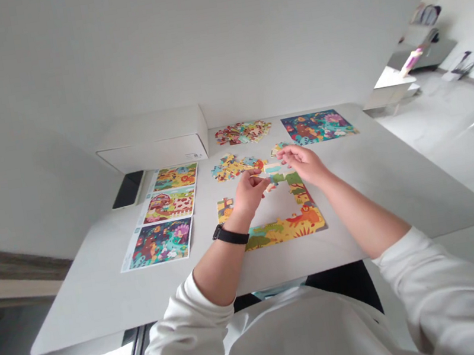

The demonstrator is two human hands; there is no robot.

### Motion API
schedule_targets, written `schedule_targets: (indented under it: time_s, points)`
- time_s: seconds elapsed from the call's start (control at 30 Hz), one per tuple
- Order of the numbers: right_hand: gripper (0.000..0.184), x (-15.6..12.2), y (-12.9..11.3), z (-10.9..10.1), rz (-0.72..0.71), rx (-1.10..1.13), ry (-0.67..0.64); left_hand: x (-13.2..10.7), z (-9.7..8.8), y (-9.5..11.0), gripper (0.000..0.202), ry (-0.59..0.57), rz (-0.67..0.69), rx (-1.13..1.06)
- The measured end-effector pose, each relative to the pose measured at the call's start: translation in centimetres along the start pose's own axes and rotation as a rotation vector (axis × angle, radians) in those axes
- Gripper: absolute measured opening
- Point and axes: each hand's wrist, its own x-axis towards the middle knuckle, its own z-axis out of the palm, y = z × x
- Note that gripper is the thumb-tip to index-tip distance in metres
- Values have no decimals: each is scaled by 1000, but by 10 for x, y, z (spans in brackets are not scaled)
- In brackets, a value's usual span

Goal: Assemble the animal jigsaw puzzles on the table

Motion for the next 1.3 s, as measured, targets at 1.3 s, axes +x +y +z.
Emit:
schedule_targets:
  time_s: [1.3]
  points:
    - [40, -26, 41, -13, -183, -465, -72, -4, -10, -30, 42, -389, 439, 1076]
